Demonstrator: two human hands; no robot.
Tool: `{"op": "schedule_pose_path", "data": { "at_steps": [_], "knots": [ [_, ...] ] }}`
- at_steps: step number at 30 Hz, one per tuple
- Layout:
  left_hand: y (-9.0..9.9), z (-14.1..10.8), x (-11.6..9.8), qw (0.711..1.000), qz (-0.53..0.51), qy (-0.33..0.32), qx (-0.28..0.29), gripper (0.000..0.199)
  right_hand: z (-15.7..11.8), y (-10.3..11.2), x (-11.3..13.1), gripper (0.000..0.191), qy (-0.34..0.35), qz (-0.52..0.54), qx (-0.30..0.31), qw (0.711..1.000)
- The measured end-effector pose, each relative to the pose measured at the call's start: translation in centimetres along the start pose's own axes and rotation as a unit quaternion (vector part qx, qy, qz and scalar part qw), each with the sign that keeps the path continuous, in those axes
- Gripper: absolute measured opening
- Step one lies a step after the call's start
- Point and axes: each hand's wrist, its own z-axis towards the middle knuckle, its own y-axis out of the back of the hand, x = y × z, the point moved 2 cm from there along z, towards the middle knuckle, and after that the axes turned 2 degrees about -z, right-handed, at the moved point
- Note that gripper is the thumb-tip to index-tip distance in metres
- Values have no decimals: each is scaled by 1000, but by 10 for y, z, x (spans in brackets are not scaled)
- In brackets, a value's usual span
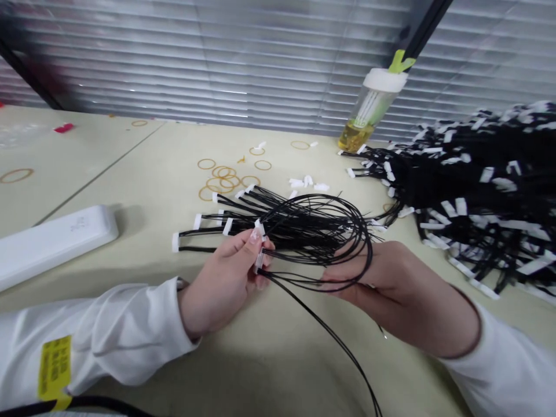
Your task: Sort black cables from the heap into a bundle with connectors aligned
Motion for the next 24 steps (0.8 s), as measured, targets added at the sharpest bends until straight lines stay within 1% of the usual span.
{"op": "schedule_pose_path", "data": {
  "at_steps": [3,6,9,10,11,12,14,16,18,21,24],
  "knots": [
    [1,1,1,1000,1,-13,10,14,-2,2,2,15,-24,19,-22,999],
    [1,1,2,1000,4,-20,4,14,-4,0,2,14,-46,-20,-27,998],
    [0,1,2,1000,-4,-25,-2,15,-6,-5,-1,7,-76,-49,-22,996],
    [0,1,2,1000,-8,-27,-1,15,-7,-7,-1,8,-86,-60,-16,994],
    [-1,2,1,1000,-13,-28,0,15,-8,-9,-1,14,-88,-69,-12,994],
    [-1,2,1,999,-16,-27,0,14,-8,-10,-1,21,-77,-72,-14,994],
    [-2,2,1,999,-26,-27,-3,13,-8,-10,2,32,-26,-62,-31,997],
    [-2,3,1,999,-33,-23,-8,14,-8,-8,5,32,24,-32,-45,998],
    [-1,3,1,999,-31,-18,-18,15,-7,-3,5,27,43,17,-47,998],
    [-1,3,-1,999,-32,-12,-37,14,-7,5,3,29,30,132,-35,990],
    [-1,3,-2,998,-49,-3,-51,14,-12,11,-1,35,13,244,-21,969]
  ]
}}
